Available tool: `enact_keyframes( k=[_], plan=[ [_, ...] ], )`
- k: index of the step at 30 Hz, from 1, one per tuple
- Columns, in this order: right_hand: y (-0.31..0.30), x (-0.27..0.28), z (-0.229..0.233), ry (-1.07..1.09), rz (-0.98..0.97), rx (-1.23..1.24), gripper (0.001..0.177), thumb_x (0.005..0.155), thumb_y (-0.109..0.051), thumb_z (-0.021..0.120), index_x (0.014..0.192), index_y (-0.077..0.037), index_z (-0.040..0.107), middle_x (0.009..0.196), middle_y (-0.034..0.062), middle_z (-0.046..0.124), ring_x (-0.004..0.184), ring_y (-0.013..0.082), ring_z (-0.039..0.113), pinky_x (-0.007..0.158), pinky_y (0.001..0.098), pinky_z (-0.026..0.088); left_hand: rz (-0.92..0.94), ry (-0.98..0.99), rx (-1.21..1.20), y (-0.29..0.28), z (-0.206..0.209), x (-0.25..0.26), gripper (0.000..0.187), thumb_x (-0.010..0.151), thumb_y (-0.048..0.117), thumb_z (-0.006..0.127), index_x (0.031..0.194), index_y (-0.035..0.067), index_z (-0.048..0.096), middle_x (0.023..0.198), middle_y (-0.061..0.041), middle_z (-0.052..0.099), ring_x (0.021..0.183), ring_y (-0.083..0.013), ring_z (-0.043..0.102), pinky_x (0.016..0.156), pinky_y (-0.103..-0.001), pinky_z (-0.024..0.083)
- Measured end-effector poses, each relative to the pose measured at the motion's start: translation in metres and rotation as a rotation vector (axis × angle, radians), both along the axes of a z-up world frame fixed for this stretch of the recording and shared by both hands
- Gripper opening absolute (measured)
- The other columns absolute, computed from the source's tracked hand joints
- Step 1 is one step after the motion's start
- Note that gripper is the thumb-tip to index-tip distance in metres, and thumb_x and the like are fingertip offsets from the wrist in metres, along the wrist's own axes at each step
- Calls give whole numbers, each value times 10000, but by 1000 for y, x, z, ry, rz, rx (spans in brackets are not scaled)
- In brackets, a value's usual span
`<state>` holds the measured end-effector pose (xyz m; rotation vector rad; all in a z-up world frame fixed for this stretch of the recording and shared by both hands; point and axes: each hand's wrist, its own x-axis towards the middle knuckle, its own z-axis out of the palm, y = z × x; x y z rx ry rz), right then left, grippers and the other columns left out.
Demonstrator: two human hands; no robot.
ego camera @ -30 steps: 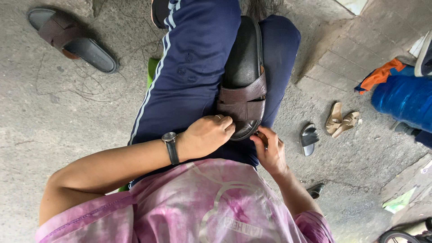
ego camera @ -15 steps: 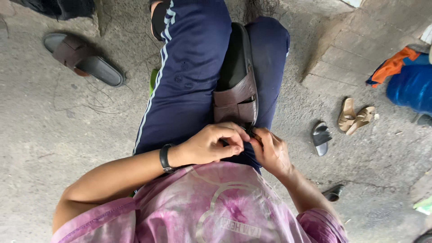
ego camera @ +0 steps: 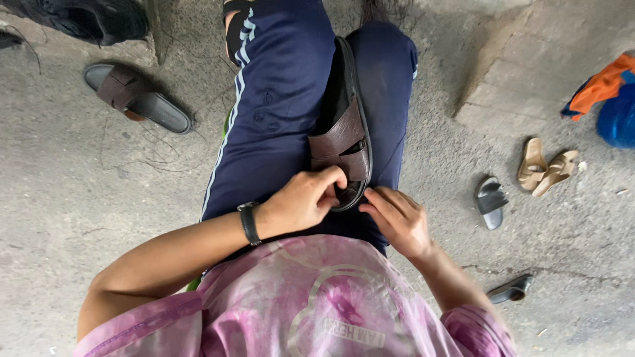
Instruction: The person sits on the ground and sews a brown sandal held on their lap using a needle and thread. They repeatedly push the needle through the sandal strap and pull the thread to stitch it. A red lighter is briefly picked up and placed back down during the task.
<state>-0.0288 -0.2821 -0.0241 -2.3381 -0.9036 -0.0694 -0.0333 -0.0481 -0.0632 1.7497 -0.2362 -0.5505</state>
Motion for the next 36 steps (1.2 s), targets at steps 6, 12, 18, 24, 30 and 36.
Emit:
enact_keyframes(
  k=[6,12,18,24,30,36],
  plan=[
    [-15,3,41,201,36,-338,482,914,-54,578,1353,-241,646,786,40,648,594,285,675,484,399,564,-69,-160,52,-3,17,12,243,896,45,657,1118,129,607,767,-95,706,723,-316,704,682,-404,588],
    [-63,8,66,463,-22,-506,480,961,-148,481,1388,-330,603,857,55,671,706,342,696,554,462,550,-149,-325,187,8,31,17,323,866,-14,612,1153,115,683,834,-148,639,760,-382,669,679,-475,581],
    [-11,2,41,943,220,309,450,902,47,603,1350,4,613,920,179,737,827,317,764,646,430,596,-275,-364,327,10,7,19,478,839,4,569,1237,237,697,862,-96,558,715,-355,650,634,-451,590],
    [-11,-35,-11,763,-460,143,102,857,-113,754,943,-127,807,660,19,758,548,139,720,457,253,534,-287,-368,337,14,12,21,490,854,-5,549,1252,241,695,886,-102,569,743,-372,659,627,-454,592],
    [11,-26,-1,499,-370,46,163,807,-31,778,962,-79,785,775,145,746,683,333,730,500,372,539,-198,-538,310,14,6,15,355,894,45,541,1174,184,709,883,-93,553,711,-331,643,594,-415,579],
    [4,32,75,764,20,357,119,732,38,734,832,-26,750,979,165,713,755,211,686,652,350,552,-122,-1074,463,20,9,9,198,969,32,481,921,118,653,859,-36,491,691,-201,550,648,-281,529]
  ],
)
